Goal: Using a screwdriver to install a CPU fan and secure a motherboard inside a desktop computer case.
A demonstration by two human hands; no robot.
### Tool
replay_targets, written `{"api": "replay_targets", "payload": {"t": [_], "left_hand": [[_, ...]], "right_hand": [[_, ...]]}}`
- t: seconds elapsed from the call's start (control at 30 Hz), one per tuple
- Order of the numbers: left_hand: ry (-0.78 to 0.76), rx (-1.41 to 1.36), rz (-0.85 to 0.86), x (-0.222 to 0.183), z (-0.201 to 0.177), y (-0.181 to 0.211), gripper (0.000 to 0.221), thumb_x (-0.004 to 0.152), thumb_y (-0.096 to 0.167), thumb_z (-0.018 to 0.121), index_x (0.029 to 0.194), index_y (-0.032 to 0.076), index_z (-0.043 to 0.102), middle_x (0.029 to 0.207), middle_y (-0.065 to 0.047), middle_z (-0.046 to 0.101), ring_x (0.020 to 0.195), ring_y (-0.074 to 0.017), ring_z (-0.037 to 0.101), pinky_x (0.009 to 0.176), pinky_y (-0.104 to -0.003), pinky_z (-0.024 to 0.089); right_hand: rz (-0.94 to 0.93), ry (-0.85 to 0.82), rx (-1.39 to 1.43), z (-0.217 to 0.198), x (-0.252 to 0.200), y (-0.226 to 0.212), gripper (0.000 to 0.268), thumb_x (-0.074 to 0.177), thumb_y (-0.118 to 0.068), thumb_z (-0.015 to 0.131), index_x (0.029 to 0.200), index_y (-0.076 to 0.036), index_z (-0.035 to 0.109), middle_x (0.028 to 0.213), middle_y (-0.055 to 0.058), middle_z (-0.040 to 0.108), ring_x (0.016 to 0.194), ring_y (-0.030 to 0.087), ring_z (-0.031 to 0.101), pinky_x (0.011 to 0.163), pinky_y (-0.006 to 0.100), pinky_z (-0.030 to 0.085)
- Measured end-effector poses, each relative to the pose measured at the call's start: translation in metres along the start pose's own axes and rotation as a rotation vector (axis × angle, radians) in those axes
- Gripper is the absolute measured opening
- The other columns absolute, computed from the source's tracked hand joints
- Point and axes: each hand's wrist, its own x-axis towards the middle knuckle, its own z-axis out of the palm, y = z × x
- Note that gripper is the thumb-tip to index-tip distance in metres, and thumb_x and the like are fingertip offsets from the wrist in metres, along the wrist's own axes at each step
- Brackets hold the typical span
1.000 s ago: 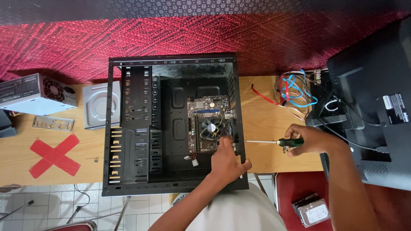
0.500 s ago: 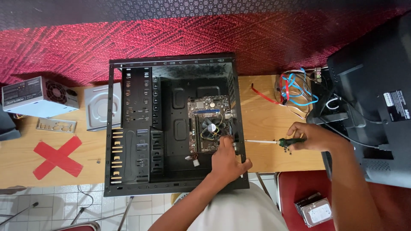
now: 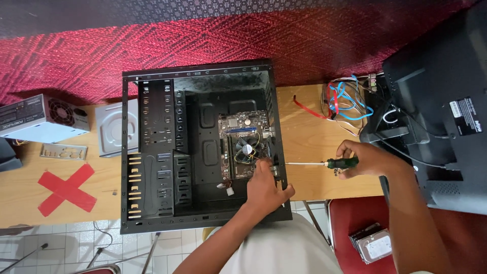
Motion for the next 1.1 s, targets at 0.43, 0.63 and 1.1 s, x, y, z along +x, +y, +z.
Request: {"api": "replay_targets", "payload": {"t": [0.43, 0.63, 1.1], "left_hand": [[0.073, 0.006, 0.062, 0.002, 0.005, -0.006, 0.092, 0.073, 0.05, 0.077, 0.141, 0.0, 0.041, 0.128, -0.014, 0.05, 0.123, -0.0383, 0.05, 0.093, -0.057, 0.048], [0.052, 0.072, 0.021, 0.002, -0.002, -0.001, 0.088, 0.069, 0.055, 0.074, 0.138, 0.005, 0.05, 0.13, -0.014, 0.052, 0.121, -0.0402, 0.051, 0.093, -0.059, 0.047], [-0.141, -0.423, -0.058, 0.028, 0.004, -0.036, 0.064, 0.101, 0.056, 0.042, 0.14, 0.008, 0.055, 0.076, -0.004, 0.059, 0.063, -0.0175, 0.051, 0.059, -0.038, 0.036]], "right_hand": [[-0.038, 0.062, -0.033, -0.004, 0.01, 0.015, 0.069, 0.064, -0.034, 0.098, 0.125, -0.024, 0.067, 0.109, -0.001, 0.066, 0.101, 0.014, 0.064, 0.087, 0.026, 0.042], [-0.084, 0.032, 0.041, -0.011, 0.015, 0.018, 0.043, 0.078, -0.035, 0.087, 0.116, -0.02, 0.074, 0.108, 0.001, 0.074, 0.105, 0.012, 0.066, 0.086, 0.027, 0.045], [-0.021, 0.538, 0.094, 0.015, -0.035, 0.057, 0.046, 0.093, -0.048, 0.056, 0.133, -0.026, 0.062, 0.132, 0.003, 0.071, 0.116, 0.027, 0.067, 0.094, 0.041, 0.046]]}}
